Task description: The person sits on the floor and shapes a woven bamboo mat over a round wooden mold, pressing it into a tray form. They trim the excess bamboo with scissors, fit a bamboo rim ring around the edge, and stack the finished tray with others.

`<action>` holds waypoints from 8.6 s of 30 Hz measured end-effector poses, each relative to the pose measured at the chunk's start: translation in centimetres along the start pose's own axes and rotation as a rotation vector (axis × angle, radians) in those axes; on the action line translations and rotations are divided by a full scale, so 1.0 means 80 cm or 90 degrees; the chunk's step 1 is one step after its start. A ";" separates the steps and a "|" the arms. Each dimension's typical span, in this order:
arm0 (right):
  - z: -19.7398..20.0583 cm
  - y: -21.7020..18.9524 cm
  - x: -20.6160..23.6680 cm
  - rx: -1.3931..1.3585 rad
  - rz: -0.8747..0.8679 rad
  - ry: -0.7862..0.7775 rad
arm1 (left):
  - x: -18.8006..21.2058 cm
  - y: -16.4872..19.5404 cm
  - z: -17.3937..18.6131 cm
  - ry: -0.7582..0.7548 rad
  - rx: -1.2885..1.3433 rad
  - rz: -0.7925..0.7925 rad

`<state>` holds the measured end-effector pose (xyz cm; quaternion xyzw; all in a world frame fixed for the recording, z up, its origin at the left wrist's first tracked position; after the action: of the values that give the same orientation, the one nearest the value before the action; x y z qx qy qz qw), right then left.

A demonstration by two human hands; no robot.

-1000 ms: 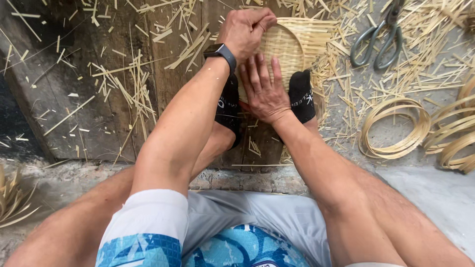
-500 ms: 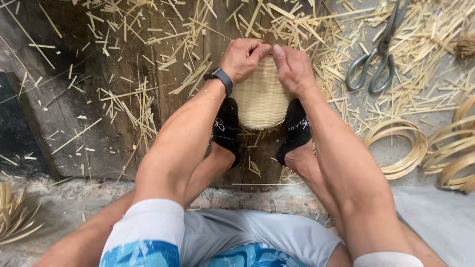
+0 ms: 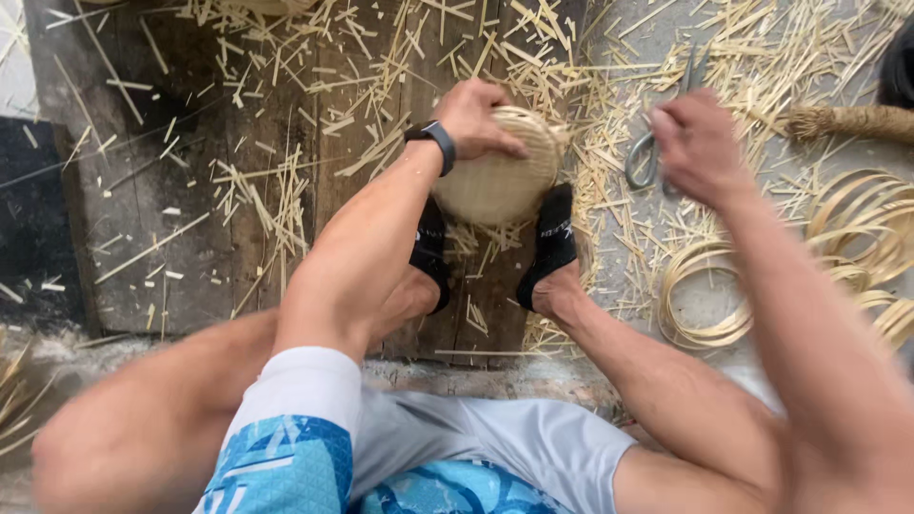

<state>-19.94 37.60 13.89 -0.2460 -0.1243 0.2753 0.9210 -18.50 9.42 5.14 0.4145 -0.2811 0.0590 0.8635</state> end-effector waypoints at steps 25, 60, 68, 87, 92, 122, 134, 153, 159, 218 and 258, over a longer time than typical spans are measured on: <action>-0.176 0.223 0.114 -0.287 -0.533 0.038 | 0.106 0.012 -0.096 0.363 -0.244 -0.084; -0.178 0.079 0.066 0.289 0.025 0.020 | 0.089 -0.006 -0.118 0.247 -0.220 -0.085; -0.191 0.090 0.056 0.338 -0.014 -0.080 | 0.085 -0.001 -0.120 0.161 -0.246 -0.120; -0.168 0.069 0.054 0.443 0.101 0.077 | 0.082 0.003 -0.113 0.154 -0.230 -0.154; -0.175 0.090 0.056 0.357 0.046 -0.009 | 0.084 0.012 -0.116 0.209 -0.276 -0.147; -0.165 0.085 0.061 0.379 0.109 0.024 | 0.085 -0.014 -0.131 0.247 -0.135 0.014; -0.177 0.078 0.065 0.411 0.098 0.028 | 0.089 0.002 -0.132 0.284 -0.147 0.028; -0.179 0.097 0.063 0.343 0.038 -0.075 | 0.095 0.013 -0.118 0.288 -0.169 -0.092; -0.165 0.058 0.062 0.468 0.172 0.139 | 0.083 0.001 -0.141 0.193 -0.204 -0.015; -0.243 0.056 0.075 -0.547 -0.445 0.026 | 0.002 -0.062 -0.089 0.345 0.102 0.177; -0.292 0.013 0.105 -0.728 -0.488 0.092 | 0.128 -0.166 -0.200 0.161 0.761 0.485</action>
<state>-5.01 34.11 -5.66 -0.6492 -0.2662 -0.1952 0.6852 1.46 11.41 -6.41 0.6793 -0.2235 0.5476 0.4343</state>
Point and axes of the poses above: each hand's wrist, its own x-axis away from the middle knuckle, its own z-axis out of the back of the hand, y = z × x, the point moved 7 cm from there along -x, towards the middle knuckle, and after that the axes turned 11 degrees about z, right-handed, at the moved point
